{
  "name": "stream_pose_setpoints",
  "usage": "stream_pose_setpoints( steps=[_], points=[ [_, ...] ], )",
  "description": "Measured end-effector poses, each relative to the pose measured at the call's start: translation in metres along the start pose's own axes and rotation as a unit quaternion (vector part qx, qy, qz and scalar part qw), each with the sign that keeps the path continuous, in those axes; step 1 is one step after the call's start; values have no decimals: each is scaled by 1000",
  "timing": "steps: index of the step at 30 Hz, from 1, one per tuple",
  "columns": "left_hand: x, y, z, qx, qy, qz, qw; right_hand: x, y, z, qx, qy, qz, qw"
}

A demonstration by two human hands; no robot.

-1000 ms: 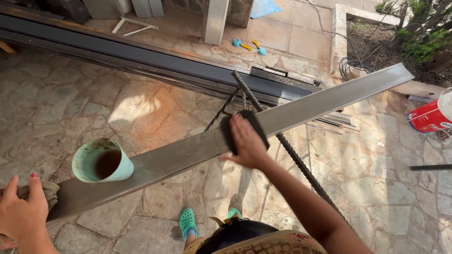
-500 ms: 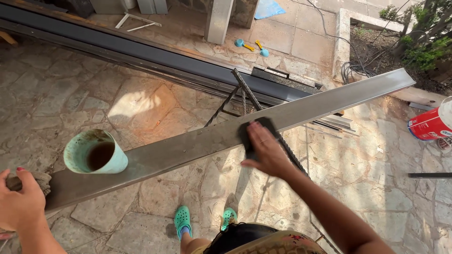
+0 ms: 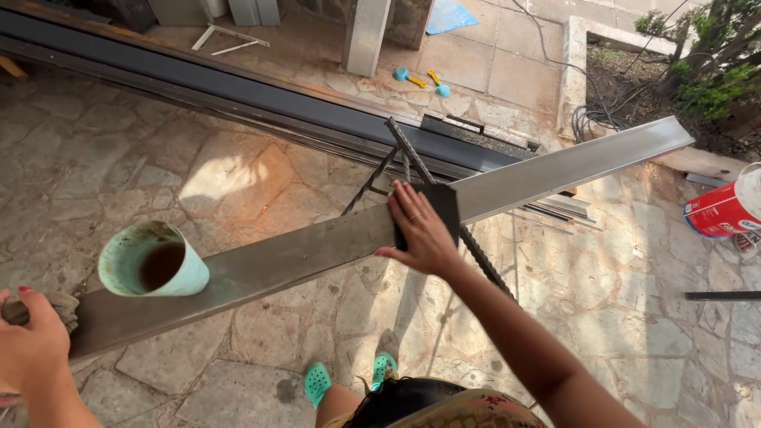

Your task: Sanding a long metal beam using a sanding block and wiping it with a cloth and liquid for surface preparation.

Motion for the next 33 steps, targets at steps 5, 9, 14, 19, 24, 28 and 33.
stream_pose_setpoints(
  steps=[5,9,14,19,24,28,33],
  points=[
    [0,7,-4,-65,-8,-47,997,2,-3,19,-72,-11,-141,987],
    [2,15,-6,-90,-17,-45,995,15,4,33,-5,2,-80,997],
    [1,25,-13,-113,-19,-50,992,25,0,3,12,-72,24,997],
    [-5,30,-18,-120,-74,-131,981,-5,-3,32,-21,-57,12,998],
    [-1,27,-14,-51,-60,-100,992,29,-1,13,-5,-59,-14,998],
    [0,21,-7,-30,-61,-90,994,4,0,25,-39,-51,-26,998],
    [8,9,-1,-11,-39,-54,998,30,3,21,-42,-17,-62,997]
  ],
)
Point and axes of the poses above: each hand's wrist, its own x-axis away from the middle knuckle, its own y-axis out of the back of the hand, z = x × y, the point moved 1 cm from there along -x, towards the middle knuckle, and after that the axes turned 7 degrees about y, right-handed, at the moved point
